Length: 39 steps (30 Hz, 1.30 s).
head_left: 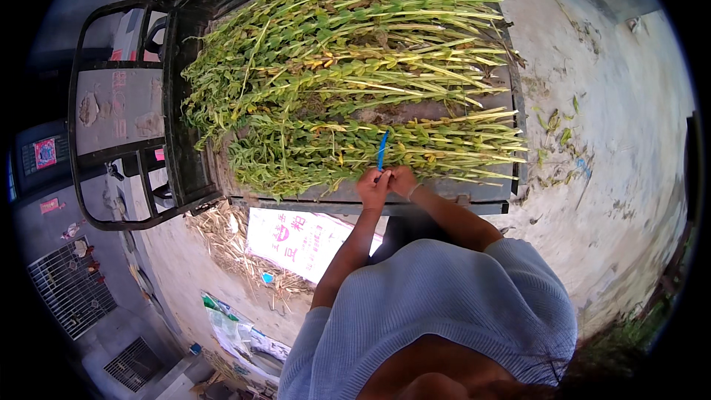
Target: The person gathers long green vegetable stems from a cart bed, aligns them into a bundle, and secures the bundle with a blue plastic tie. The person then lifts the tied bundle and places it onto a white sack on the ground.
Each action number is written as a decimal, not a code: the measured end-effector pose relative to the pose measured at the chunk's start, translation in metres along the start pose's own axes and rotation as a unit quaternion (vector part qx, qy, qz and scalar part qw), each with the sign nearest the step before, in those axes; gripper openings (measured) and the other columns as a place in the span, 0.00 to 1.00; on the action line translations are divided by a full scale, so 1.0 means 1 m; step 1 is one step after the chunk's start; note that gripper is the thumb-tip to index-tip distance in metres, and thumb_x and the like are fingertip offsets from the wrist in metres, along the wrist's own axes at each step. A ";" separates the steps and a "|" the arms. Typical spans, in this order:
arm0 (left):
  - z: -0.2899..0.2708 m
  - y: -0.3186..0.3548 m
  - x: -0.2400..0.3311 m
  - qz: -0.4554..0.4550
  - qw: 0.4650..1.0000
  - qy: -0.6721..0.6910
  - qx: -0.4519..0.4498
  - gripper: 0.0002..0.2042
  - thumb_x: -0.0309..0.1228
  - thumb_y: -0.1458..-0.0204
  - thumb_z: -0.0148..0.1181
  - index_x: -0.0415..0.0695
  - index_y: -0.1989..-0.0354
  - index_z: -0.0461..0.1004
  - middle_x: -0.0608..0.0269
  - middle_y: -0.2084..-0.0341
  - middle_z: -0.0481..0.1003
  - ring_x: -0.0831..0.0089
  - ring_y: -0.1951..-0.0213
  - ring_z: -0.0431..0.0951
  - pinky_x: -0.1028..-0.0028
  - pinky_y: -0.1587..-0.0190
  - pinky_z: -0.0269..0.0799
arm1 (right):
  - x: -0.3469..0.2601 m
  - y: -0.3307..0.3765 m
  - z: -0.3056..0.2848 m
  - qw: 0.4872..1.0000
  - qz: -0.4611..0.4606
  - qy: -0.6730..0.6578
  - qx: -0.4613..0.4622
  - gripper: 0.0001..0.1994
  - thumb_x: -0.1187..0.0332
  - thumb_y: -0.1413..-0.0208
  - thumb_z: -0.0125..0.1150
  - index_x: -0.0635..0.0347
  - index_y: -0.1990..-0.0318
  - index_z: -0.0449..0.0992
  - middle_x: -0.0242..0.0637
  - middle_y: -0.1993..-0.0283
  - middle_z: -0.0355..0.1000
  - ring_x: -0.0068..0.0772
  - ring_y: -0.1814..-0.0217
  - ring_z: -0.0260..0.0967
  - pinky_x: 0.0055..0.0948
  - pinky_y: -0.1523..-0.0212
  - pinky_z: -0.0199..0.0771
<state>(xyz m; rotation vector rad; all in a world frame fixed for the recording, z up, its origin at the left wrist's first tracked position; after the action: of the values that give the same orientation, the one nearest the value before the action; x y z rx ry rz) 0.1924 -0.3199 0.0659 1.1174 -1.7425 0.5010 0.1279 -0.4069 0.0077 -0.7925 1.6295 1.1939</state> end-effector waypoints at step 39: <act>0.018 -0.008 -0.041 -0.445 0.823 0.350 -0.049 0.08 0.36 0.52 0.60 0.45 0.75 0.72 0.73 0.86 0.63 0.83 0.85 0.62 0.80 0.82 0.67 | -0.070 -0.068 -0.053 0.991 0.087 0.091 -0.043 0.13 0.64 0.50 0.60 0.65 0.80 0.73 0.33 0.87 0.68 0.22 0.86 0.65 0.24 0.84 0.65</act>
<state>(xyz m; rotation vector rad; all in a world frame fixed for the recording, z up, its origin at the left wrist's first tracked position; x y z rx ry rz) 0.1950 -0.3180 0.0202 1.3046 -0.4894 0.1719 0.1962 -0.4806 0.0547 -0.8474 1.8376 1.3543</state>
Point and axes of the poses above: each hand's wrist, its own y-axis away from the middle knuckle, its own z-axis out of the palm, x = y × z, the point moved 1 cm from there along -y, towards the middle knuckle
